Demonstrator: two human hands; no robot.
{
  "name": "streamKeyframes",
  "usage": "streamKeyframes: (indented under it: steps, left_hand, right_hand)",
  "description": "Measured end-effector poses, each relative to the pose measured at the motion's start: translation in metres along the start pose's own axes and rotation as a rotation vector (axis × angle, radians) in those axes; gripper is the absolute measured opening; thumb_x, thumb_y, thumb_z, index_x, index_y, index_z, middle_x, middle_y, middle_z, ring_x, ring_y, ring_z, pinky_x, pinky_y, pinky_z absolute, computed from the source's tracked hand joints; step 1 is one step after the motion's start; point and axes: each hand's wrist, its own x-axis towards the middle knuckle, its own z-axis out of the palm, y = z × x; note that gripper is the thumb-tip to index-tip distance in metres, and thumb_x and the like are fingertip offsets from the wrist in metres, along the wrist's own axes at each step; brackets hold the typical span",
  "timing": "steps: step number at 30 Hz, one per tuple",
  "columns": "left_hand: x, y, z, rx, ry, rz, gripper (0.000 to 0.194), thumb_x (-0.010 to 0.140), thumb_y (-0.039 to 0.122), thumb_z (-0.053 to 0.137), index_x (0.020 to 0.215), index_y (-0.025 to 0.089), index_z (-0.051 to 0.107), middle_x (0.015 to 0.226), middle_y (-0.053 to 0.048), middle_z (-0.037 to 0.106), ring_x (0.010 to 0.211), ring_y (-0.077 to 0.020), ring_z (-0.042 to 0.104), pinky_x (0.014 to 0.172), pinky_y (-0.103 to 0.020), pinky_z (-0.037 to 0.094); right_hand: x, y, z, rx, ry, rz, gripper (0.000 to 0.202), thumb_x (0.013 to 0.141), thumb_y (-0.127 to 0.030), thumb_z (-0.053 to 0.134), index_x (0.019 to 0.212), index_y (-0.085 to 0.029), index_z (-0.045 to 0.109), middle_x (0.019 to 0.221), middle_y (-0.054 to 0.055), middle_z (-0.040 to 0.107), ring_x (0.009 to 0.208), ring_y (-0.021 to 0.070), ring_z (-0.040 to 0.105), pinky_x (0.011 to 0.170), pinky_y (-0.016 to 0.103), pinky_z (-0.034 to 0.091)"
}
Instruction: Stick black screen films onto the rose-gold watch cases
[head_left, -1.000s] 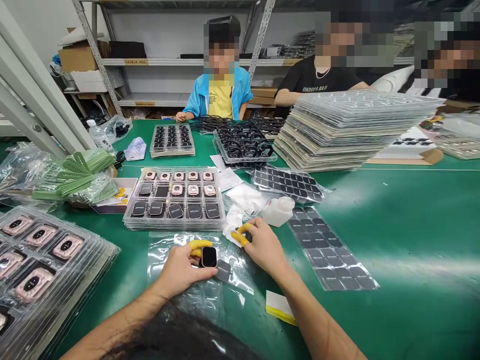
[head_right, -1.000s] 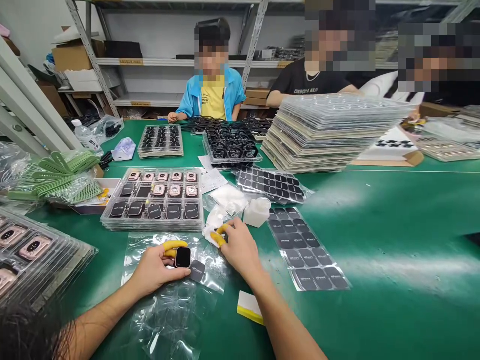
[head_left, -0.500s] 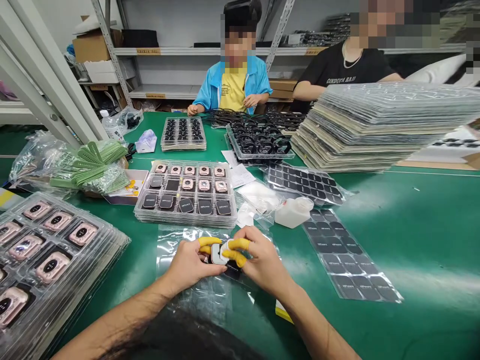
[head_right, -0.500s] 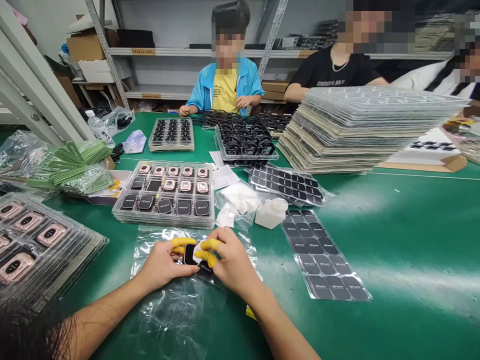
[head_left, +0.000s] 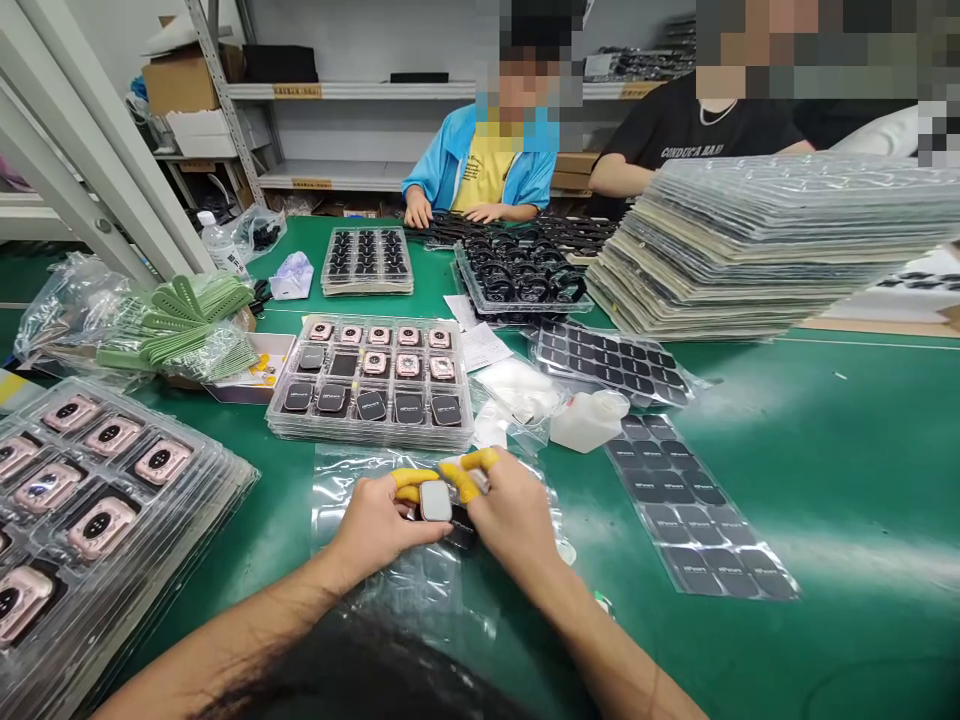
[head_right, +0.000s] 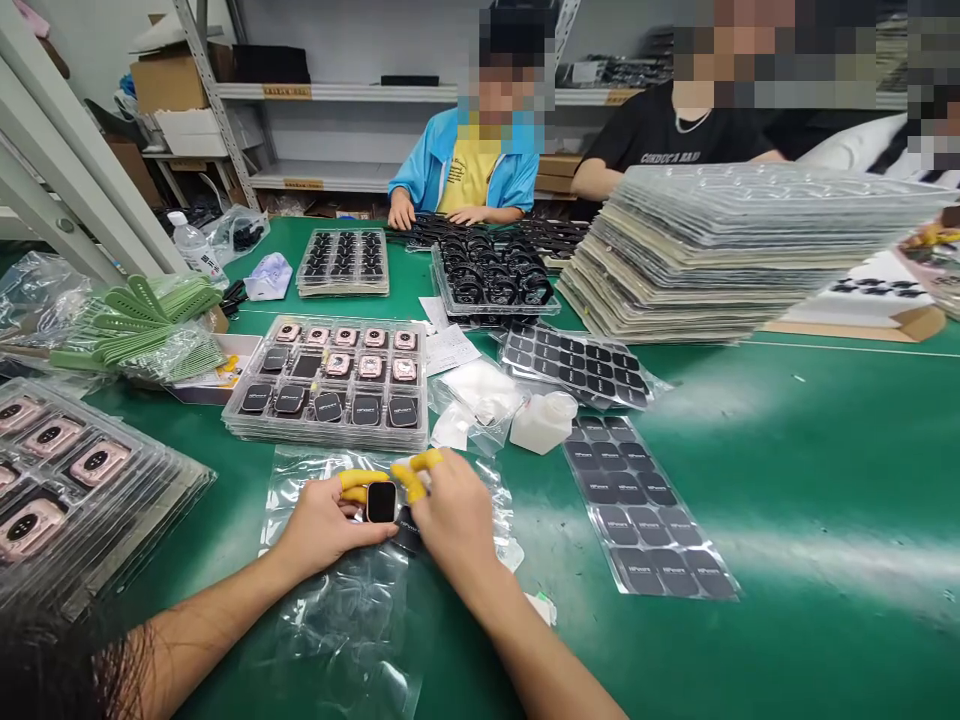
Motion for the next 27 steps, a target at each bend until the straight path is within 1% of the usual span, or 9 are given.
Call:
streamKeyframes:
  steps: [2, 6, 11, 13, 15, 17, 20, 23, 27]
  left_hand:
    - [0.0, 0.0, 0.0, -0.011, 0.015, -0.006, 0.059, 0.066, 0.034, 0.104, 0.121, 0.016, 0.093, 0.105, -0.008, 0.098, 0.102, -0.0336, 0.095, 0.098, -0.041, 0.077]
    - [0.0, 0.0, 0.0, 0.034, -0.013, 0.006, 0.054, 0.067, 0.028, 0.102, 0.119, 0.017, 0.093, 0.102, -0.008, 0.097, 0.1, -0.0323, 0.095, 0.099, -0.039, 0.077]
    - [0.001, -0.001, 0.0, 0.001, 0.008, -0.002, 0.062, 0.067, 0.034, 0.104, 0.125, 0.015, 0.092, 0.107, -0.01, 0.097, 0.102, -0.0343, 0.095, 0.099, -0.042, 0.078]
    - [0.002, -0.002, 0.0, 0.015, 0.008, 0.005, 0.06, 0.066, 0.034, 0.105, 0.123, 0.017, 0.093, 0.106, -0.01, 0.097, 0.103, -0.035, 0.095, 0.102, -0.044, 0.078]
    - [0.003, -0.003, -0.001, 0.02, -0.001, 0.003, 0.06, 0.065, 0.035, 0.105, 0.122, 0.02, 0.094, 0.106, -0.009, 0.097, 0.104, -0.0361, 0.095, 0.102, -0.045, 0.078]
    - [0.003, -0.003, -0.001, 0.009, -0.007, -0.007, 0.062, 0.064, 0.036, 0.106, 0.122, 0.021, 0.094, 0.107, -0.009, 0.098, 0.104, -0.0373, 0.095, 0.101, -0.047, 0.079]
    - [0.004, -0.003, -0.002, -0.007, -0.01, -0.01, 0.062, 0.064, 0.037, 0.107, 0.122, 0.02, 0.093, 0.105, -0.009, 0.098, 0.103, -0.0375, 0.095, 0.101, -0.047, 0.079]
    - [0.004, -0.003, -0.002, -0.025, -0.018, -0.01, 0.065, 0.062, 0.035, 0.107, 0.124, 0.019, 0.092, 0.104, -0.009, 0.098, 0.103, -0.0379, 0.096, 0.101, -0.047, 0.079]
    - [0.004, -0.002, -0.003, -0.035, -0.02, -0.027, 0.067, 0.062, 0.034, 0.108, 0.125, 0.018, 0.091, 0.104, -0.01, 0.098, 0.102, -0.0384, 0.096, 0.099, -0.049, 0.079]
  right_hand:
    - [0.0, 0.0, -0.002, 0.004, 0.005, 0.016, 0.021, 0.106, -0.045, 0.075, 0.089, -0.033, 0.075, 0.084, 0.006, 0.081, 0.074, 0.031, 0.075, 0.067, 0.042, 0.057]
    - [-0.006, 0.0, -0.003, 0.084, -0.098, -0.203, 0.019, 0.111, -0.039, 0.067, 0.103, -0.035, 0.083, 0.092, 0.007, 0.084, 0.08, 0.0316, 0.079, 0.071, 0.043, 0.061]
    - [-0.005, 0.006, -0.011, -0.177, 0.023, -0.171, 0.018, 0.108, -0.022, 0.07, 0.102, -0.029, 0.086, 0.09, 0.008, 0.082, 0.079, 0.0296, 0.078, 0.069, 0.038, 0.056]
    - [-0.004, 0.006, -0.013, -0.104, 0.037, -0.292, 0.019, 0.109, -0.017, 0.071, 0.109, -0.028, 0.086, 0.091, 0.006, 0.081, 0.078, 0.0265, 0.077, 0.069, 0.035, 0.058]
    - [-0.002, 0.005, -0.015, -0.057, 0.006, -0.481, 0.031, 0.106, -0.006, 0.065, 0.114, -0.027, 0.086, 0.092, 0.005, 0.08, 0.076, 0.023, 0.075, 0.067, 0.032, 0.059]
    - [0.0, 0.006, -0.02, -0.195, -0.024, -0.607, 0.044, 0.093, 0.007, 0.057, 0.107, -0.025, 0.085, 0.091, 0.005, 0.078, 0.074, 0.0213, 0.071, 0.06, 0.03, 0.052]
    - [0.003, 0.008, -0.028, -0.459, 0.005, -0.647, 0.049, 0.078, 0.015, 0.054, 0.091, -0.024, 0.081, 0.091, 0.006, 0.078, 0.071, 0.0201, 0.063, 0.056, 0.031, 0.041]
    - [0.004, 0.004, -0.029, -0.423, 0.035, -0.711, 0.05, 0.084, 0.015, 0.054, 0.094, -0.024, 0.083, 0.092, 0.004, 0.078, 0.072, 0.0181, 0.061, 0.06, 0.03, 0.043]
    - [0.005, 0.001, -0.033, -0.486, -0.059, -0.761, 0.045, 0.089, 0.013, 0.057, 0.089, -0.023, 0.084, 0.094, 0.005, 0.08, 0.076, 0.0176, 0.063, 0.063, 0.03, 0.044]
